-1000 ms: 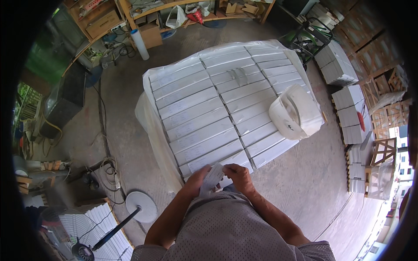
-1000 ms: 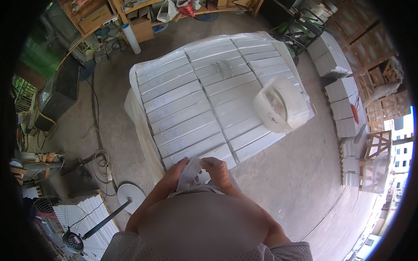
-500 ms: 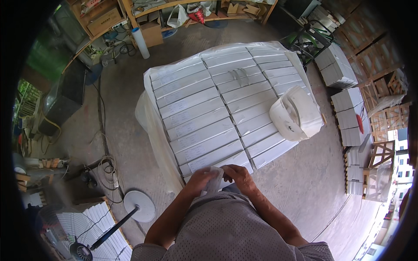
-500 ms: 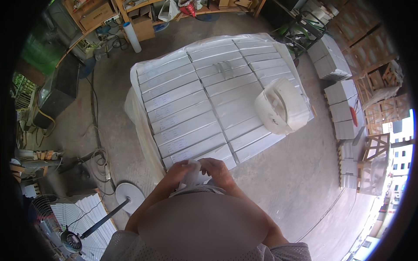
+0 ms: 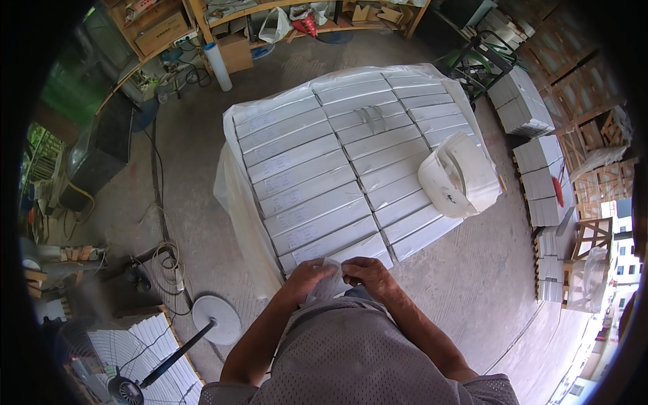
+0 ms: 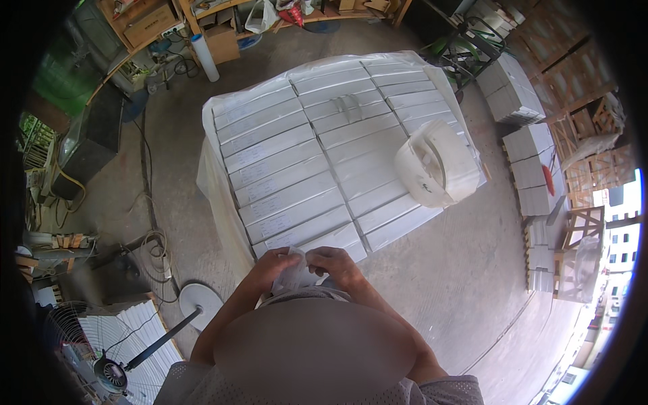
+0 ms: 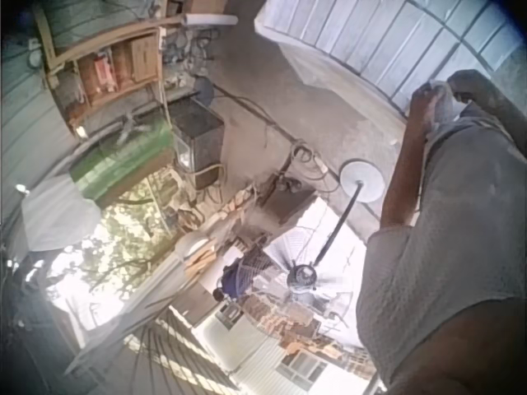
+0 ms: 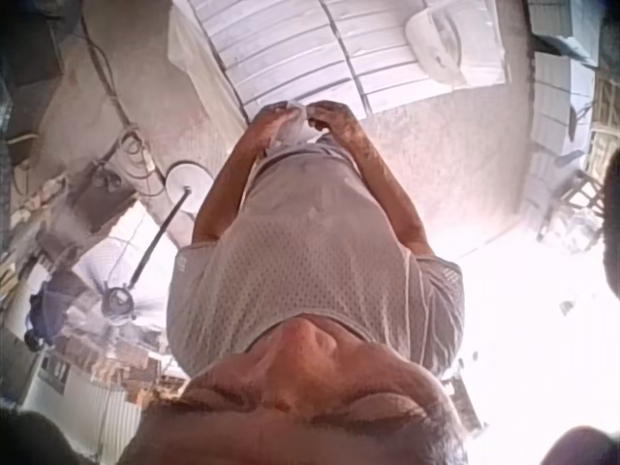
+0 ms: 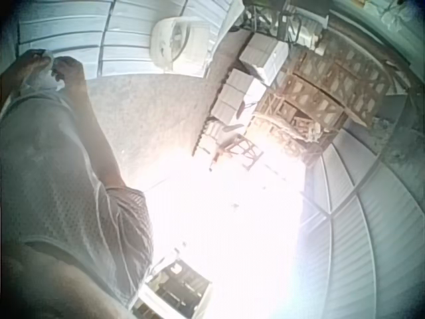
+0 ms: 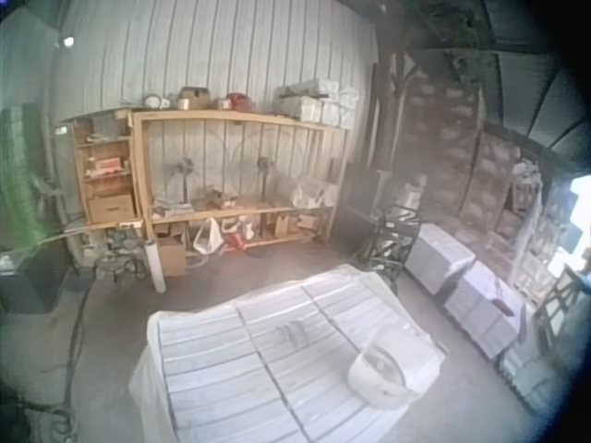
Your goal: The person repeatedly tears small white labels from a roll and places them onto a large stack of white rectangular blocks arranged on a table. The person handles the labels one at a time, smoothing each onto the surface of the blocks.
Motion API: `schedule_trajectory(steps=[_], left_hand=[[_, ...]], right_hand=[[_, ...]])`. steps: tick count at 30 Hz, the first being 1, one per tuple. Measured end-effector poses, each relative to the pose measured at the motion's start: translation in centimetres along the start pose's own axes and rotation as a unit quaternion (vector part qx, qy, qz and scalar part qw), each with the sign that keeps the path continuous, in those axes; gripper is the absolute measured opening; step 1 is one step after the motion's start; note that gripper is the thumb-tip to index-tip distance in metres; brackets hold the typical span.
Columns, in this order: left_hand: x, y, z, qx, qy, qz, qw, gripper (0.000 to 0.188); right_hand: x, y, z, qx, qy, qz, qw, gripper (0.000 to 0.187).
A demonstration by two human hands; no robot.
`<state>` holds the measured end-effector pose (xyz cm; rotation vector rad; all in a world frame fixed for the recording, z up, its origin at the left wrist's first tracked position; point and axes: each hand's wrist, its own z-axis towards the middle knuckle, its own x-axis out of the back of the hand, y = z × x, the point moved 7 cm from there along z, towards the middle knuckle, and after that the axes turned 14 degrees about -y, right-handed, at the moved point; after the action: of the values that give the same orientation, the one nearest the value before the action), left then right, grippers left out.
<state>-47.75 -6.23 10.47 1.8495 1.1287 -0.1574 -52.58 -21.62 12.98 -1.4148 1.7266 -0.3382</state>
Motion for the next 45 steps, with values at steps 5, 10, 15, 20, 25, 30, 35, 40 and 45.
schedule_trajectory(steps=[5, 10, 15, 20, 25, 30, 35, 40, 45], left_hand=[[0.0, 0.9, -0.3, 0.003, 0.006, 0.079, 0.997, 0.035], [0.2, 1.1, 0.0, -0.014, -0.005, 0.171, 0.985, 0.034], [-1.0, 2.5, -0.6, -0.036, 0.02, 0.276, 0.96, 0.028], [-1.7, 3.2, -0.7, -0.063, 0.017, 0.324, 0.944, 0.025], [-1.6, 2.8, -0.5, -0.062, 0.002, 0.331, 0.941, 0.027], [-0.2, 1.2, -0.4, -0.008, 0.038, 0.161, 0.986, 0.031], [-0.8, 1.8, -1.2, 0.01, 0.07, 0.061, 0.996, 0.035], [-0.8, 1.5, -0.6, -0.039, 0.07, 0.129, 0.988, 0.034], [-1.9, 2.3, -1.1, -0.07, 0.05, 0.251, 0.964, 0.033]], right_hand=[[-0.1, -0.7, 0.0, 0.002, 0.029, -0.125, 0.992, 0.028], [-0.2, -1.2, 0.0, -0.001, 0.067, -0.277, 0.959, 0.024], [-0.6, -1.0, -0.3, 0.067, 0.125, -0.388, 0.911, 0.022], [-1.0, -1.2, -0.5, 0.093, 0.15, -0.445, 0.878, 0.021], [-0.9, -1.1, -0.7, 0.078, 0.159, -0.448, 0.876, 0.022], [-1.4, -2.0, -1.0, 0.033, 0.113, -0.27, 0.956, 0.015], [-1.0, -2.2, -1.6, 0.156, 0.179, -0.345, 0.908, 0.019], [-1.4, -2.6, -1.6, 0.141, 0.182, -0.402, 0.886, 0.021], [-0.5, -1.5, -1.3, 0.073, 0.164, -0.318, 0.931, 0.023]])
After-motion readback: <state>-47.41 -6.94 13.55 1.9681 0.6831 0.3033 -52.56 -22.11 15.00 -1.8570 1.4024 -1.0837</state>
